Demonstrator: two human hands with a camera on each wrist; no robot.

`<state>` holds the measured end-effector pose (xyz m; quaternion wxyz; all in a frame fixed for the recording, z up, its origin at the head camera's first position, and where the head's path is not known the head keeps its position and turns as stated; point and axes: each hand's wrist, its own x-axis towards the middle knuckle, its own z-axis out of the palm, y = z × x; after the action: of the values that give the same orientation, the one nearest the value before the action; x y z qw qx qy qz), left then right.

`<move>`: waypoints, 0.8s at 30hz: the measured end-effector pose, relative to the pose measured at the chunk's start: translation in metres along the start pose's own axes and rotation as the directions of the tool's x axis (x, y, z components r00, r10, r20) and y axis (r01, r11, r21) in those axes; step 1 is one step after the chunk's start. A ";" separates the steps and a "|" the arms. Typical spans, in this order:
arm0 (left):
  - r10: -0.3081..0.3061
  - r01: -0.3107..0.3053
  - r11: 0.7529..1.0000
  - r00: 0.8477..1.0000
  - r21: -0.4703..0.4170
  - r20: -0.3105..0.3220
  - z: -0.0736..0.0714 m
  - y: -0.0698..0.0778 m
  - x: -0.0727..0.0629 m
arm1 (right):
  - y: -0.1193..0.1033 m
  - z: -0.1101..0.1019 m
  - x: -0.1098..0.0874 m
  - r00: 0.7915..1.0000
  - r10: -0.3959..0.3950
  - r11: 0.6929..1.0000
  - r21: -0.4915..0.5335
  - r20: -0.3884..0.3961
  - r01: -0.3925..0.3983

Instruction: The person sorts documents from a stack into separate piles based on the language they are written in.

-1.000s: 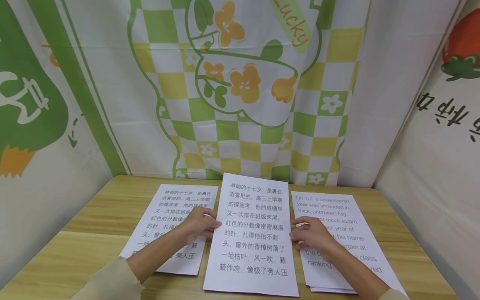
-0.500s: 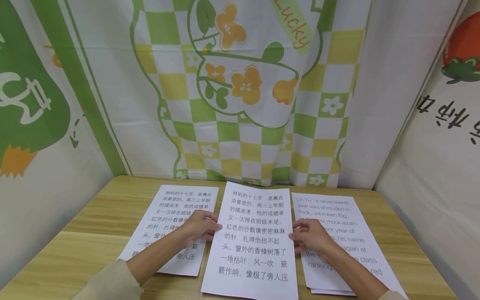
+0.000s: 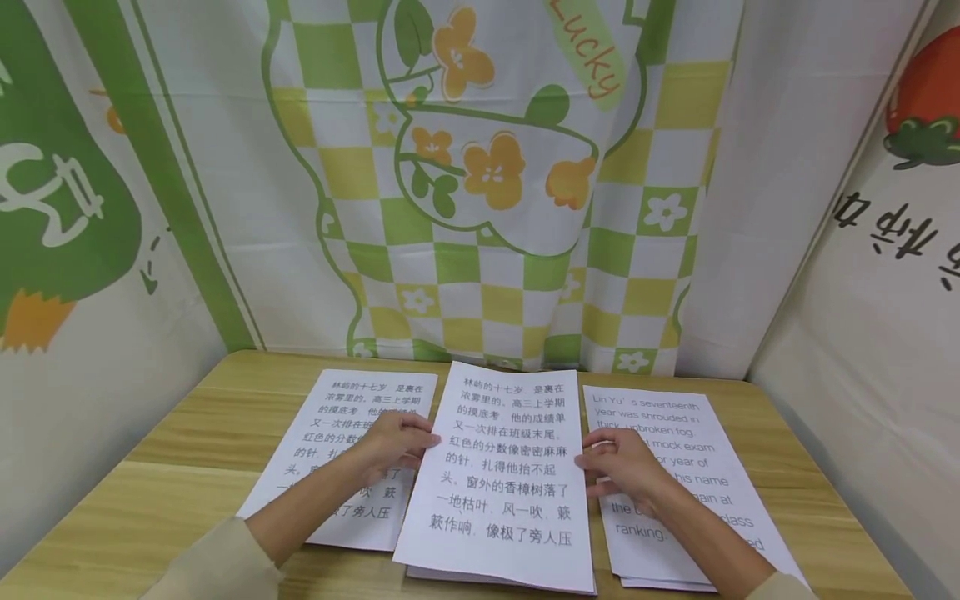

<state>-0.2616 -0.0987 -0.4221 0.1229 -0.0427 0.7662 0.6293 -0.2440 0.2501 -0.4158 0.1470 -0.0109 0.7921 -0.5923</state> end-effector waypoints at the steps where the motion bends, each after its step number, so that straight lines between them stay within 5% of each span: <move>1: -0.002 0.002 1.000 1.000 -0.005 -0.008 -0.001 0.001 0.000 | -0.001 0.000 0.000 1.000 -0.002 1.000 0.000 0.001 0.002; 11: 0.027 -0.028 0.999 0.999 -0.022 -0.043 -0.018 0.001 0.001 | -0.008 0.013 0.007 0.998 -0.045 0.998 0.053 0.039 0.043; 24: 0.017 -0.015 0.999 0.999 0.036 -0.038 -0.069 -0.001 -0.008 | -0.024 0.050 0.029 0.993 -0.086 0.992 0.101 0.076 0.078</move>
<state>-0.2625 -0.1668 -0.4092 0.1038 -0.0465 0.7800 0.6153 -0.2631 0.1902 -0.4125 0.1546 -0.0598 0.7545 -0.6350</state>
